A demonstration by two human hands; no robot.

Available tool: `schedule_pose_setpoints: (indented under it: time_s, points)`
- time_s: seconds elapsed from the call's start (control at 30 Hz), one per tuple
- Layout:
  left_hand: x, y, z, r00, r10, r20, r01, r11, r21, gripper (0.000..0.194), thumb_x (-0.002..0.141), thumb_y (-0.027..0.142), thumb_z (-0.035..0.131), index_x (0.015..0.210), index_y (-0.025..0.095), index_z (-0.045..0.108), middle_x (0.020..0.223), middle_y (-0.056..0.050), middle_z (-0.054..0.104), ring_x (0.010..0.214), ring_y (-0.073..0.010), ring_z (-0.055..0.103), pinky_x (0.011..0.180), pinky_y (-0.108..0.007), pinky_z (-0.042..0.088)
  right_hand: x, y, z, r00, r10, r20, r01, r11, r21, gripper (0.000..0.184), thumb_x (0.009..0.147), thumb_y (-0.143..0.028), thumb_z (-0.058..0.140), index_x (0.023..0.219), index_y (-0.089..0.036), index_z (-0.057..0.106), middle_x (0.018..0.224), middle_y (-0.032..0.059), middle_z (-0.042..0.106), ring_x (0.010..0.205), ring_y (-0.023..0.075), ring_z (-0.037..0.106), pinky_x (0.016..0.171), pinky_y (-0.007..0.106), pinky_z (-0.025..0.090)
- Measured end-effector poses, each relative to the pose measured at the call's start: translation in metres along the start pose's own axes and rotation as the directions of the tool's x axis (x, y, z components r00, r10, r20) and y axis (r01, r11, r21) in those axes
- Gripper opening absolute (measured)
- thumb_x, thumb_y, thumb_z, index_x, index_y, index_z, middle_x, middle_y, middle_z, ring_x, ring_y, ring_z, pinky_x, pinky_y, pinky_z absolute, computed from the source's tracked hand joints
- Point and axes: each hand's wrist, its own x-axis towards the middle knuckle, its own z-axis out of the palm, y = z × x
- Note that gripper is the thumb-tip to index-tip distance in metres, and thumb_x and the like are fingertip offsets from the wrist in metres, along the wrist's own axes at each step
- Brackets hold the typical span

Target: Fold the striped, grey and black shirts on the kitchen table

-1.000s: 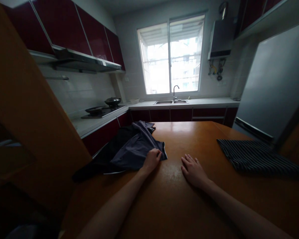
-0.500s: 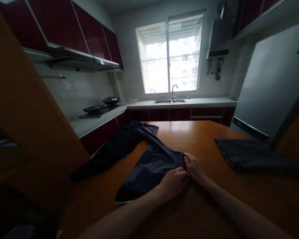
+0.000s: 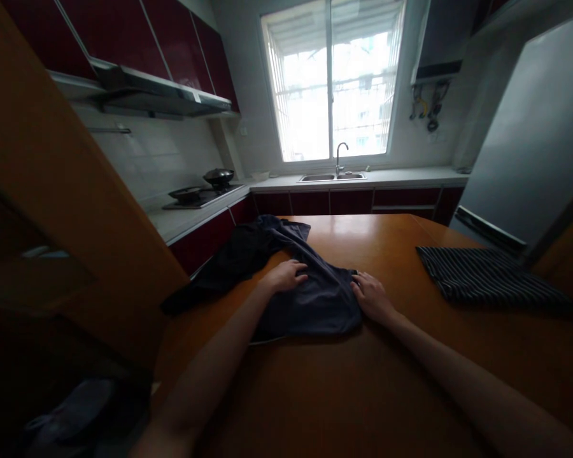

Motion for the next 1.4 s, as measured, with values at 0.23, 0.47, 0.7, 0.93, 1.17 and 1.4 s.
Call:
schedule_pose_setpoints:
  time_s: [0.23,0.47,0.7,0.93,1.17,1.4]
  points:
    - [0.018,-0.045,0.041,0.987,0.111,-0.119,-0.127,0.982,-0.137,0.044,0.095,0.032,0.053,0.135,0.016,0.063,0.147,-0.012,0.054,0.138,-0.0241,0.049,0.117,-0.037,0.036,-0.001,0.002,0.0,0.999,0.003,0.032,-0.002,1.0,-0.025,0.047,0.101,-0.033,0.037,0.135,-0.01,0.062,0.147,0.0157,0.054,0.14,0.025,0.044,0.117,0.038,0.027]
    - [0.026,-0.047,0.056,0.987,0.069,-0.143,-0.085,0.99,-0.11,0.041,0.098,0.031,0.049,0.134,0.017,0.064,0.147,-0.009,0.055,0.138,-0.0234,0.048,0.118,-0.039,0.036,-0.005,-0.001,-0.006,1.0,0.026,-0.015,-0.026,1.0,-0.011,0.042,0.1,-0.037,0.043,0.129,-0.014,0.064,0.132,0.0137,0.064,0.124,0.0254,0.053,0.107,0.037,0.036]
    - [0.019,-0.023,0.067,0.982,-0.137,-0.131,0.137,0.99,-0.009,0.048,0.101,0.036,0.045,0.146,0.022,0.051,0.159,-0.012,0.038,0.149,-0.0382,0.028,0.118,-0.063,0.021,-0.01,-0.004,-0.009,1.0,0.027,0.0,-0.027,0.996,-0.082,0.043,0.09,-0.035,0.057,0.128,-0.017,0.065,0.131,0.0127,0.061,0.123,0.0291,0.049,0.104,0.039,0.036]
    - [-0.001,0.038,0.082,0.952,-0.255,-0.172,0.272,0.959,0.081,0.056,0.1,0.035,0.047,0.146,0.004,0.047,0.152,-0.034,0.037,0.141,-0.0478,0.036,0.111,-0.061,0.03,-0.004,0.007,-0.019,0.984,0.173,-0.05,-0.178,0.972,-0.153,0.041,0.092,-0.034,0.056,0.129,-0.018,0.063,0.123,0.0158,0.064,0.117,0.0315,0.054,0.095,0.041,0.041]
    - [-0.026,0.084,0.077,0.963,-0.174,-0.208,0.213,0.96,0.184,0.047,0.095,0.037,0.054,0.126,0.004,0.065,0.138,-0.031,0.055,0.139,-0.053,0.035,0.113,-0.069,0.013,0.002,0.025,-0.03,0.97,0.243,-0.018,-0.242,0.955,-0.174,0.033,0.092,-0.029,0.053,0.118,-0.015,0.067,0.112,0.0166,0.07,0.106,0.0297,0.064,0.087,0.037,0.045]
    - [-0.008,0.077,0.074,0.94,0.203,-0.275,-0.192,0.979,0.065,0.056,0.101,0.028,0.038,0.154,0.011,0.038,0.159,-0.015,0.037,0.151,-0.027,0.025,0.122,-0.045,0.021,0.004,0.028,-0.028,0.96,0.278,-0.024,-0.278,0.949,-0.148,0.027,0.089,-0.031,0.055,0.106,-0.015,0.069,0.108,0.0162,0.07,0.103,0.0298,0.065,0.084,0.036,0.046]
